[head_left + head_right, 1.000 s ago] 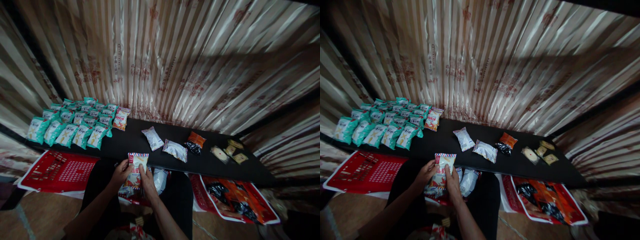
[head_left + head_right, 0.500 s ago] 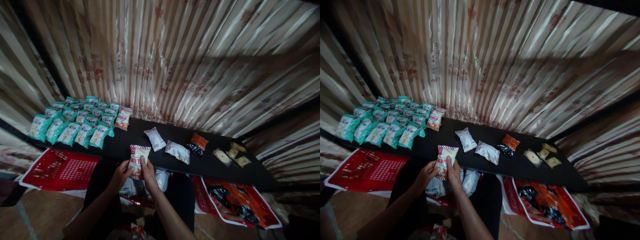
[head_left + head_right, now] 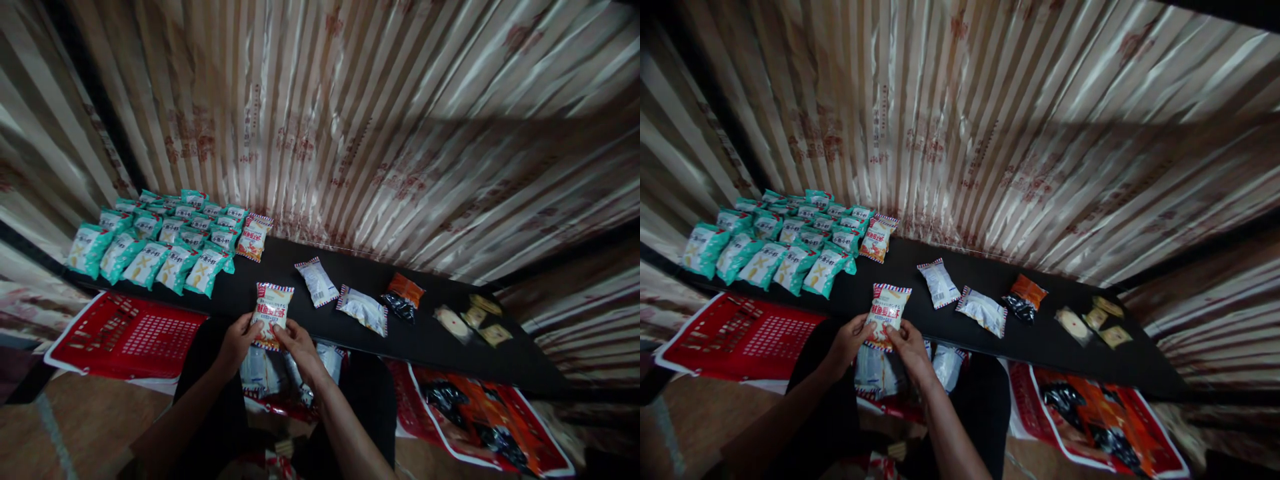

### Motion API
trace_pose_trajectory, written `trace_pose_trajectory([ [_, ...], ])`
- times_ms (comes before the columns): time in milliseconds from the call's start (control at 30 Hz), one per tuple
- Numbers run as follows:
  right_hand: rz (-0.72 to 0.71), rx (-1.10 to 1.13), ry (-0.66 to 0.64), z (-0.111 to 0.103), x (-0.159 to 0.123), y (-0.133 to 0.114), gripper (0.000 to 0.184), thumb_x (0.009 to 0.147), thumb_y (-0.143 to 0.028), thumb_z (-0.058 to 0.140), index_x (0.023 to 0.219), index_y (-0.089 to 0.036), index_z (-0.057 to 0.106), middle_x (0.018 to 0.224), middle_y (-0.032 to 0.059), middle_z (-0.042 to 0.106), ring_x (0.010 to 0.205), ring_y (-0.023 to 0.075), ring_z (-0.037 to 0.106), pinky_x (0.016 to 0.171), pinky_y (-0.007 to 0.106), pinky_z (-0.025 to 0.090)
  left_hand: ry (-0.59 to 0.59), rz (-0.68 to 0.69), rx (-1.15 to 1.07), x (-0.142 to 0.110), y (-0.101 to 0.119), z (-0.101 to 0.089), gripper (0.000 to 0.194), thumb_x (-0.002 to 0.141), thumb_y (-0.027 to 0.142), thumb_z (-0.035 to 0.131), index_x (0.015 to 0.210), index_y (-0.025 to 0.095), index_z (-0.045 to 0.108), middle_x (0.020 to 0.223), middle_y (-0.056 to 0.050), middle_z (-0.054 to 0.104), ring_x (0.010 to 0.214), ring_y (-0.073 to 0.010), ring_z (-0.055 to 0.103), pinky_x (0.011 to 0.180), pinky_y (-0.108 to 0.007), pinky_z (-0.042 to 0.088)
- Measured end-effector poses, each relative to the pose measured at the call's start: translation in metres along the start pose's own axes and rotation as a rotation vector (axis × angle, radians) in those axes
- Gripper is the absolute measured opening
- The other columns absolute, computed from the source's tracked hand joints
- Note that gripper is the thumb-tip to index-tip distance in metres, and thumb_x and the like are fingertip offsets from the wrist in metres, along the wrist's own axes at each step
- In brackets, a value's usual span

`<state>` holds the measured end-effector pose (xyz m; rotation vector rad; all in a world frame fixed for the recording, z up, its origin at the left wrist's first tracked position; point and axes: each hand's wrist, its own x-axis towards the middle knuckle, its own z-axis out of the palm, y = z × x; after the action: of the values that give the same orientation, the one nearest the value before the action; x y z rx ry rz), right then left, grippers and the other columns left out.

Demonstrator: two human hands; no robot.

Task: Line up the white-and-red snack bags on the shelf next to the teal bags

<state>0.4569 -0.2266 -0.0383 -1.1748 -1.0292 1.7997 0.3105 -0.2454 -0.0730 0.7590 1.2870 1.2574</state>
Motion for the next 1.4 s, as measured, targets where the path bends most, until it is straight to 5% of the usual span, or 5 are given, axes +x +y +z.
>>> trace_pose_trajectory([
  [400,-0.075,-0.046,0.156,0.009,0.020,0.003,0.047,0.058,-0.052,0.073,0.086,-0.017,0.061,0.075,0.0046,0.070,0.068,0.0198,0.064,0.063,0.029,0.048,-0.001,0.053,-0.076,0.009,0.011,-0.006,0.051,0.064,0.042,0.067,0.104,0.012,0.058,0.107,-0.012,0.066,0.099,-0.0238,0.062,0.087,-0.033,0.048],
  [733,-0.076,-0.030,0.088,0.016,0.041,-0.002,0.047,0.058,-0.048,0.075,0.089,-0.016,0.061,0.076,0.0036,0.069,0.068,0.0174,0.063,0.068,0.029,0.048,0.095,0.101,-0.056,0.024,0.016,-0.009,0.040,0.064,0.038,0.065,0.095,0.014,0.059,0.097,-0.009,0.069,0.090,-0.0231,0.065,0.081,-0.035,0.050],
  [933,-0.112,-0.090,0.142,0.018,0.059,0.000,0.047,0.058,-0.046,0.074,0.090,-0.015,0.060,0.076,0.0038,0.069,0.070,0.0184,0.063,0.069,0.030,0.048,0.169,0.216,0.113,0.042,0.012,-0.010,0.032,0.069,0.035,0.057,0.094,0.015,0.060,0.093,-0.008,0.069,0.086,-0.0208,0.064,0.080,-0.034,0.050],
  [1167,-0.195,-0.212,0.219,0.026,0.087,0.004,0.038,0.062,-0.040,0.068,0.091,-0.017,0.059,0.086,0.0055,0.070,0.075,0.0208,0.063,0.070,0.032,0.049,0.417,0.370,0.606,0.064,0.013,-0.013,0.024,0.075,0.022,0.050,0.094,0.017,0.064,0.092,-0.009,0.067,0.091,-0.0239,0.059,0.085,-0.042,0.046],
  [1400,-0.252,-0.322,0.252,0.034,0.113,0.004,0.034,0.066,-0.038,0.063,0.093,-0.018,0.059,0.085,0.0041,0.069,0.075,0.0203,0.063,0.071,0.032,0.049,0.501,0.439,0.672,0.085,0.014,-0.015,0.026,0.078,0.018,0.046,0.098,0.015,0.062,0.096,-0.011,0.064,0.091,-0.0241,0.057,0.080,-0.040,0.048],
])
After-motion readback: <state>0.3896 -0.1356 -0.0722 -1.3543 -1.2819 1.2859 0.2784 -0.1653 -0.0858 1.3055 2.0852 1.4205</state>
